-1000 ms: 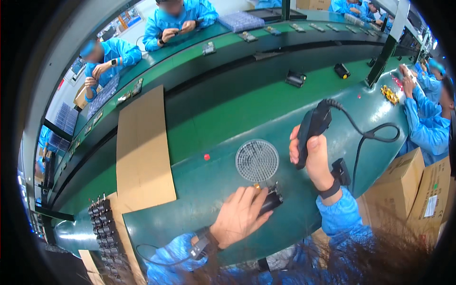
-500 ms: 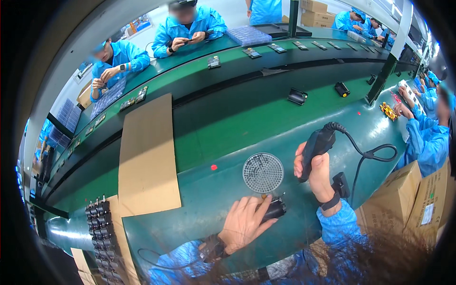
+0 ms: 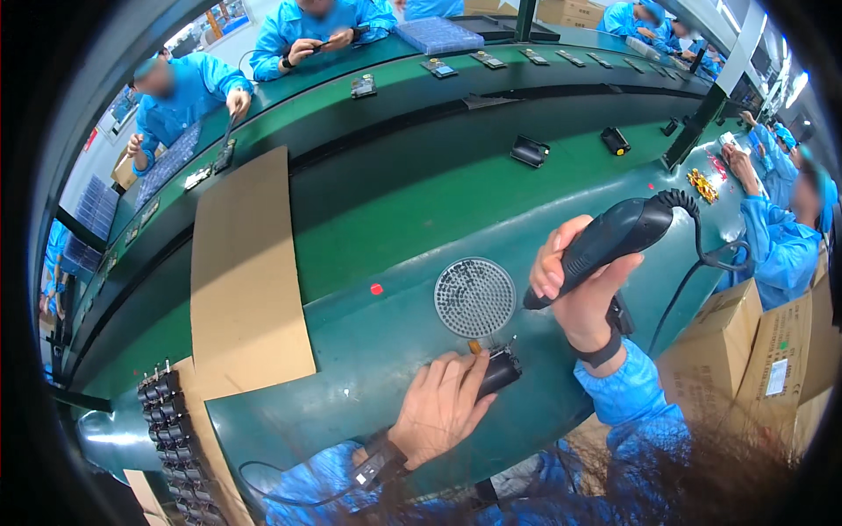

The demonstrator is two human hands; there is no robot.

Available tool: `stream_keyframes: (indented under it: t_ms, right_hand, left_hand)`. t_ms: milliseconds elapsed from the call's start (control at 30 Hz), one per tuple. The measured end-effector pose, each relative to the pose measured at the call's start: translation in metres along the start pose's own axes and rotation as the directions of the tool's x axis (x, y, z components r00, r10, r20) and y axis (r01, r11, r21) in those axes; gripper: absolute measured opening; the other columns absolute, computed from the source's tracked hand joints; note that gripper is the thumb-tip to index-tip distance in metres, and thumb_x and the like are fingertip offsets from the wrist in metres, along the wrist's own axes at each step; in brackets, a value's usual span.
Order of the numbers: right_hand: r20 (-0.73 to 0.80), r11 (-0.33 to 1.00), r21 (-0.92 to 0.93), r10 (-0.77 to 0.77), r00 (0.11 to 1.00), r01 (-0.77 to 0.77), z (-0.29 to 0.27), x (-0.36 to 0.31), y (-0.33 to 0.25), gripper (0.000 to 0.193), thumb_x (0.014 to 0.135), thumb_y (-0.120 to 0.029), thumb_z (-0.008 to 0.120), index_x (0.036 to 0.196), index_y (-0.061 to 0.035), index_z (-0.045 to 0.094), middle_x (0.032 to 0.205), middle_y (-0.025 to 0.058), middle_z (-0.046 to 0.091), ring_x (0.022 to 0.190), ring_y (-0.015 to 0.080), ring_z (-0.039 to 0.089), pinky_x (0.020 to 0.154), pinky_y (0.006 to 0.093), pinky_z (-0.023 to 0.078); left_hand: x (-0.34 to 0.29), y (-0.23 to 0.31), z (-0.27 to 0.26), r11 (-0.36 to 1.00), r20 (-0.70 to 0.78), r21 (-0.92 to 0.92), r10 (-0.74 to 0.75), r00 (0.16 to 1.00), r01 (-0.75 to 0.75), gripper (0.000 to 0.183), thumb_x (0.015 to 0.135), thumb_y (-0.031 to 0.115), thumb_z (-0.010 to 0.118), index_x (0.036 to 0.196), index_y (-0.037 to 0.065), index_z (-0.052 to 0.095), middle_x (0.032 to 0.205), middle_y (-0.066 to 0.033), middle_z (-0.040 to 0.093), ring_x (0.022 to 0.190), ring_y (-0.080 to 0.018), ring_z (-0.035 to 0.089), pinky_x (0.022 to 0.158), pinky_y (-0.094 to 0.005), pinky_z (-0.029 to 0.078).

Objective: Assembling small electronic components using an electric screwdriver on a factory conveyor belt.

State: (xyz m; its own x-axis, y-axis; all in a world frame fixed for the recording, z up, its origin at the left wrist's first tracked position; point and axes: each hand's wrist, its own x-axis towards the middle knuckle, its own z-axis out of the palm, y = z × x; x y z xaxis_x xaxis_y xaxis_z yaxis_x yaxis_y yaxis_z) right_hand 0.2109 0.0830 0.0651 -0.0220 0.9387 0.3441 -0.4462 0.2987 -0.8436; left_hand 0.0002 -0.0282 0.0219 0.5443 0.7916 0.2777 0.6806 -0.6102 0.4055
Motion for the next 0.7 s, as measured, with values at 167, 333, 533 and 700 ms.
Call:
stream_keyframes:
  t_ms: [167,333,533,700]
  right_hand:
    - [0.035,1.0,0.004,0.006,0.999,-0.007,0.007,-0.001,0.021,0.095,0.072,-0.096,0.043,0.1,-0.0047,0.049,0.063,0.0026,0.049,0.053,0.012,0.048,0.051,0.0279,0.043]
    - [0.006,0.999,-0.035,0.04,0.999,-0.04,0.009,0.001,0.029,0.095,0.071,-0.096,0.045,0.099,-0.0052,0.049,0.063,0.0022,0.048,0.053,0.0119,0.049,0.05,0.0276,0.042]
    - [0.01,0.997,-0.04,0.069,0.998,-0.068,0.01,0.001,0.032,0.095,0.068,-0.095,0.048,0.097,-0.0051,0.049,0.063,0.0019,0.049,0.053,0.0118,0.049,0.051,0.0274,0.043]
    - [0.081,0.995,-0.079,0.072,0.994,-0.065,0.005,-0.001,0.035,0.095,0.068,-0.095,0.048,0.098,-0.0049,0.049,0.063,0.0021,0.049,0.053,0.0119,0.049,0.051,0.0275,0.043]
  left_hand:
    - [0.0,-0.003,-0.002,0.999,0.006,-0.044,0.001,1.0,-0.001,0.062,0.083,0.025,0.077,0.136,0.001,0.056,0.121,-0.0128,0.055,0.114,-0.0318,0.055,0.089,-0.0432,0.049]
    - [-0.002,-0.009,-0.002,0.998,-0.008,-0.063,0.013,1.0,-0.014,0.062,0.084,0.025,0.076,0.137,0.001,0.055,0.121,-0.0126,0.055,0.114,-0.0316,0.056,0.089,-0.0431,0.049]
    - [-0.003,-0.009,-0.002,0.998,0.004,-0.063,0.012,1.0,-0.012,0.062,0.084,0.026,0.076,0.137,0.001,0.055,0.121,-0.0127,0.055,0.113,-0.0307,0.057,0.087,-0.0418,0.05]
    - [-0.003,-0.007,-0.001,0.998,0.005,-0.056,0.014,1.0,-0.013,0.063,0.084,0.026,0.077,0.137,0.001,0.055,0.119,-0.0124,0.056,0.108,-0.03,0.058,0.086,-0.0403,0.05]
